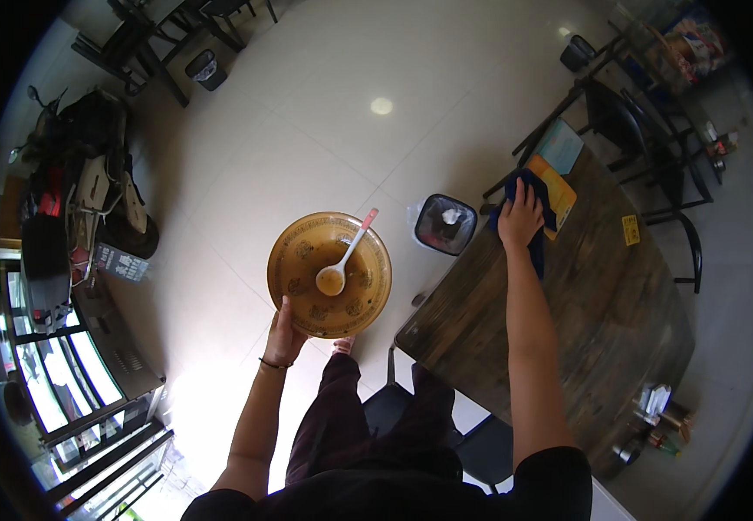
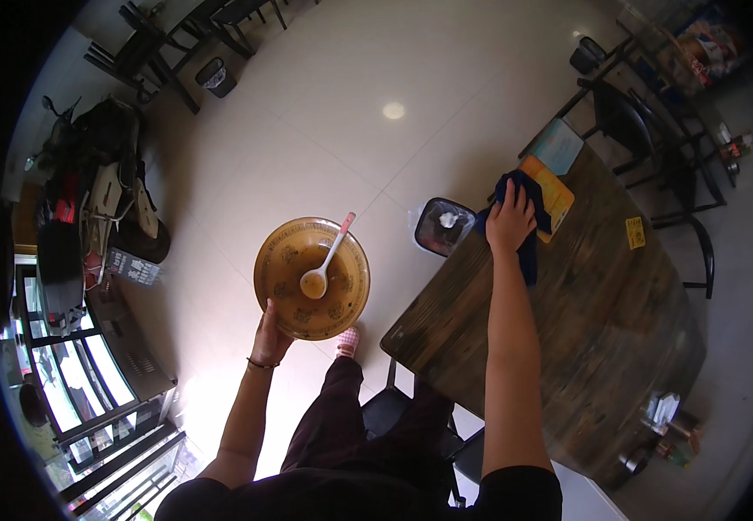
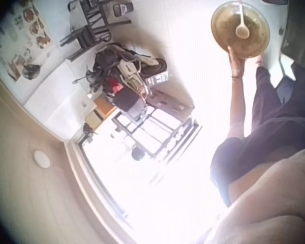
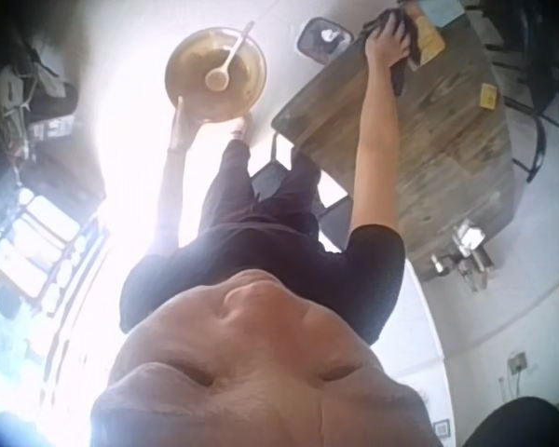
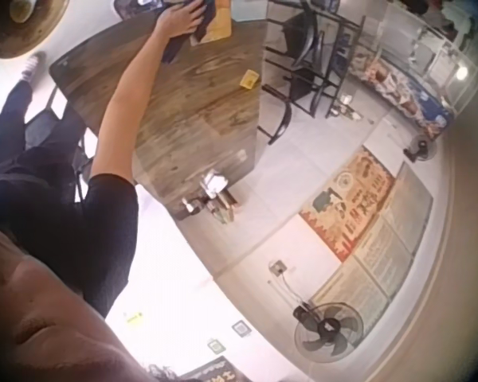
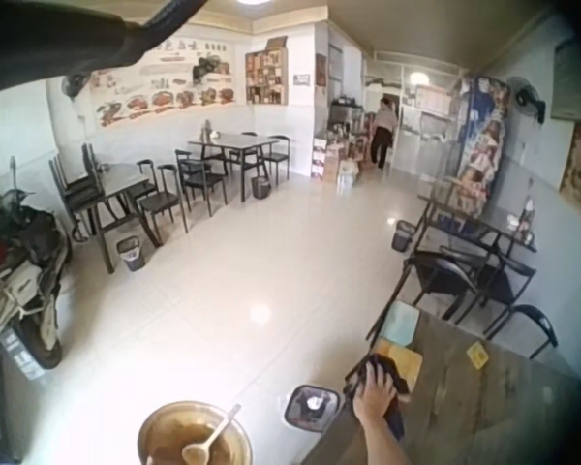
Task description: The person scoops rice into a container, then walks to a dining area and wipes multiple tables with a blue cloth. They move a bowl and a small metal container while cleaning, then return to the kitchen area.
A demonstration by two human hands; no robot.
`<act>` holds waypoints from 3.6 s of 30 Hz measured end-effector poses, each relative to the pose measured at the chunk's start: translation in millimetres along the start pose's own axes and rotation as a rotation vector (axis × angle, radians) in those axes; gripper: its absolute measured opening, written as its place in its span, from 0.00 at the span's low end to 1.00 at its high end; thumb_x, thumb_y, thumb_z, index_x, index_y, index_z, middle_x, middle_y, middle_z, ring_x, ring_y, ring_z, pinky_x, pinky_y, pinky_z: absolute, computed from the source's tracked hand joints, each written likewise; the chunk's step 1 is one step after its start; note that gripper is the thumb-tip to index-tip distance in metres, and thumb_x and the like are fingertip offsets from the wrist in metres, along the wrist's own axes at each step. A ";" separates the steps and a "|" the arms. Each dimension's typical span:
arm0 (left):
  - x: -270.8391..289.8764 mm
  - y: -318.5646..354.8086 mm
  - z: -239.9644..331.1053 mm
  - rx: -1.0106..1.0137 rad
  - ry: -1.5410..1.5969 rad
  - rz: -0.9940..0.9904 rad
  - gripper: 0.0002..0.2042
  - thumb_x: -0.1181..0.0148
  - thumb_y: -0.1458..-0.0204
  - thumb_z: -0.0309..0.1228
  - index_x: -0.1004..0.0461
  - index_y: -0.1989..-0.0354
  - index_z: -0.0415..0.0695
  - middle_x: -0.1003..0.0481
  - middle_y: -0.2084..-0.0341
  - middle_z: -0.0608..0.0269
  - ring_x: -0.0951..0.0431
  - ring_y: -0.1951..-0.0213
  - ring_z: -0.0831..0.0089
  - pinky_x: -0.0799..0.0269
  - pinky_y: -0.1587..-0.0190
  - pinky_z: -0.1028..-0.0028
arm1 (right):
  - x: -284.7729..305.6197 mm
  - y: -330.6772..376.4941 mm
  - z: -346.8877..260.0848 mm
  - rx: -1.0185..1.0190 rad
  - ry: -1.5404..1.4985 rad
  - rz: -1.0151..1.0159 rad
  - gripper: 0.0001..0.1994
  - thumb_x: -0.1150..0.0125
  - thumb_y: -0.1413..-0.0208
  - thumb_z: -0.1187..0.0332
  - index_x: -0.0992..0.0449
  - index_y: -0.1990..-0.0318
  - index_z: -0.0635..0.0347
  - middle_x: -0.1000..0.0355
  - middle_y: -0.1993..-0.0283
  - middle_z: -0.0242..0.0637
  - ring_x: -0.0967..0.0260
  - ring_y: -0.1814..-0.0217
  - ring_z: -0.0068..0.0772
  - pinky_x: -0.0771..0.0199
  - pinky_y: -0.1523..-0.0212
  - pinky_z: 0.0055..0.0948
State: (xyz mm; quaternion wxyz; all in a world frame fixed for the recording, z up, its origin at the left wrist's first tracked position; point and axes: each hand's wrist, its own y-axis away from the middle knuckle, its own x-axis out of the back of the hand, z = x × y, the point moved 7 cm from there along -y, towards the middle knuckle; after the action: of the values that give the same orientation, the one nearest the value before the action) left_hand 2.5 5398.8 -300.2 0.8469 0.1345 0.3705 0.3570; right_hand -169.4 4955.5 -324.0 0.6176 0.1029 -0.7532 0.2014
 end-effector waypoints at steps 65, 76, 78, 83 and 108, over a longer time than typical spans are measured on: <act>-205.8 24.1 68.3 0.209 -0.269 -0.487 0.30 0.54 0.47 0.52 0.48 0.41 0.47 0.41 0.44 0.60 0.37 0.45 0.64 0.35 0.47 0.62 | 120.3 299.6 -10.6 -0.012 -1.618 -0.057 0.15 0.52 0.51 0.66 0.30 0.54 0.55 0.31 0.58 0.38 0.37 0.56 0.31 0.38 0.54 0.26; -229.2 35.6 40.8 0.268 -0.265 -0.555 0.30 0.55 0.46 0.52 0.49 0.40 0.48 0.43 0.43 0.60 0.40 0.43 0.61 0.39 0.45 0.58 | 139.5 341.8 32.5 -0.574 -0.245 0.084 0.33 0.51 0.52 0.46 0.43 0.40 0.51 0.56 0.35 0.48 0.68 0.32 0.55 0.73 0.40 0.63; -226.7 35.2 42.3 0.264 -0.283 -0.550 0.30 0.55 0.47 0.52 0.49 0.40 0.48 0.43 0.43 0.61 0.40 0.44 0.61 0.39 0.45 0.58 | 126.8 332.1 -21.8 -0.428 -0.133 -0.108 0.34 0.53 0.52 0.43 0.44 0.40 0.49 0.59 0.34 0.47 0.74 0.31 0.55 0.74 0.42 0.67; -221.8 42.7 37.0 0.316 -0.286 -0.472 0.30 0.54 0.48 0.52 0.46 0.41 0.49 0.41 0.44 0.62 0.40 0.44 0.63 0.39 0.46 0.60 | 76.7 318.7 -181.1 0.245 -0.333 -0.029 0.25 0.49 0.54 0.50 0.33 0.47 0.46 0.53 0.34 0.36 0.67 0.30 0.43 0.75 0.39 0.65; -303.9 14.8 -42.3 0.337 -0.279 -0.479 0.29 0.51 0.48 0.52 0.46 0.41 0.50 0.42 0.43 0.63 0.41 0.43 0.63 0.36 0.48 0.60 | 200.0 425.4 424.6 -1.400 0.377 0.221 0.32 0.52 0.52 0.46 0.44 0.40 0.46 0.57 0.34 0.46 0.67 0.32 0.53 0.65 0.42 0.63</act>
State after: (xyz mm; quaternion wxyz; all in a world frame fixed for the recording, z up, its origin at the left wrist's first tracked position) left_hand -178.6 5193.7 -160.5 0.9151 0.2296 0.3260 0.0594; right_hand -761.8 5173.4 -270.7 0.6341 -0.4286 -0.5923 -0.2517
